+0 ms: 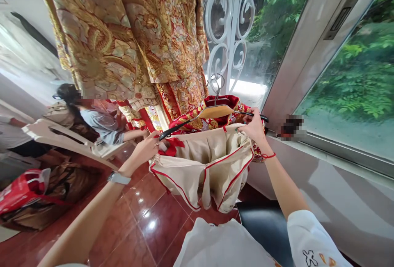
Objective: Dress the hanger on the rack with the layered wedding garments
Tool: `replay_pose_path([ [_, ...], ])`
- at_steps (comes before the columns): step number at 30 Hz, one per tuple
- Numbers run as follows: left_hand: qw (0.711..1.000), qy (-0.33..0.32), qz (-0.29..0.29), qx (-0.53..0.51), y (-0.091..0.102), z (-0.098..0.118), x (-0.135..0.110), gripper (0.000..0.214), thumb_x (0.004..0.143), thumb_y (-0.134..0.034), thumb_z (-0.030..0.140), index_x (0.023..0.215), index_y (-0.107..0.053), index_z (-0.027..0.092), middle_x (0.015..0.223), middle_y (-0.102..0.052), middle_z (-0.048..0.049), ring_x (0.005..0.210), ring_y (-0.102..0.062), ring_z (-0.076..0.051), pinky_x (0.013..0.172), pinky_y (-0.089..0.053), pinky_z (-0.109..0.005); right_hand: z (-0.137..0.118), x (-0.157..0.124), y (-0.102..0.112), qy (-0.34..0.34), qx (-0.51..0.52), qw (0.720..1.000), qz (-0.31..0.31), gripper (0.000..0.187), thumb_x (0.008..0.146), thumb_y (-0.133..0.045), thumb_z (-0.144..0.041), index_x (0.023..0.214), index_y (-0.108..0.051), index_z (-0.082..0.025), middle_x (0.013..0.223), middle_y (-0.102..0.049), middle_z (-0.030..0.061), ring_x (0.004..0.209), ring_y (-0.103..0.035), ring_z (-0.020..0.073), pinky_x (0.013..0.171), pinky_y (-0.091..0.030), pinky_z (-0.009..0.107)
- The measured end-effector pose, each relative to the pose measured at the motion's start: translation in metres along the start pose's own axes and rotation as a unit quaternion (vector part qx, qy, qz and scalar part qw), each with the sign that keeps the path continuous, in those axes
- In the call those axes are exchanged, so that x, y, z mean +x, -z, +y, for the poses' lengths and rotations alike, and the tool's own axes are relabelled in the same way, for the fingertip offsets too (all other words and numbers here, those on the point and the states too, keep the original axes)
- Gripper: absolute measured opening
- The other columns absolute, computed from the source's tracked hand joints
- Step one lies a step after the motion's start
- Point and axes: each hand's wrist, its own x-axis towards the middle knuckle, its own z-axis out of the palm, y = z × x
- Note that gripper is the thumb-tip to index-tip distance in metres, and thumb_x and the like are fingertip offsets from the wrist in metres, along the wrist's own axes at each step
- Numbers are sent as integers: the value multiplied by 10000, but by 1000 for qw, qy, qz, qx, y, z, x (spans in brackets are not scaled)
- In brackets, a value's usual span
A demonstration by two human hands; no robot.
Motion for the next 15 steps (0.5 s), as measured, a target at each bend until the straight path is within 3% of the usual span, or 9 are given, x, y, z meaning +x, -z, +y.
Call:
replay_pose_path([
  [4,1000,-24,-8,16,27,6,13,459,806,-387,93,1094,-739,152,1329,-601,-128,1007,-686,-256,949,-534,-367,-6,1,7,5,-5,1000,0,637,490,-716,-157,1026,-380,-235,739,-460,-62,633,-471,146,535,-388,266],
  [8,998,7,-15,67,55,23,16,490,884,-336,127,1196,-713,156,1352,-534,-142,886,-705,-254,843,-551,-393,-10,0,11,14,-6,1000,11,645,520,-725,-190,1065,-382,-234,742,-459,-61,600,-443,127,512,-361,252],
  [15,996,18,-1,87,73,39,9,458,878,-388,98,1193,-712,176,1351,-510,-111,961,-677,-255,824,-551,-378,-17,-5,17,33,-43,998,4,689,545,-685,-185,1194,-456,-209,809,-513,-36,601,-434,115,533,-366,247],
])
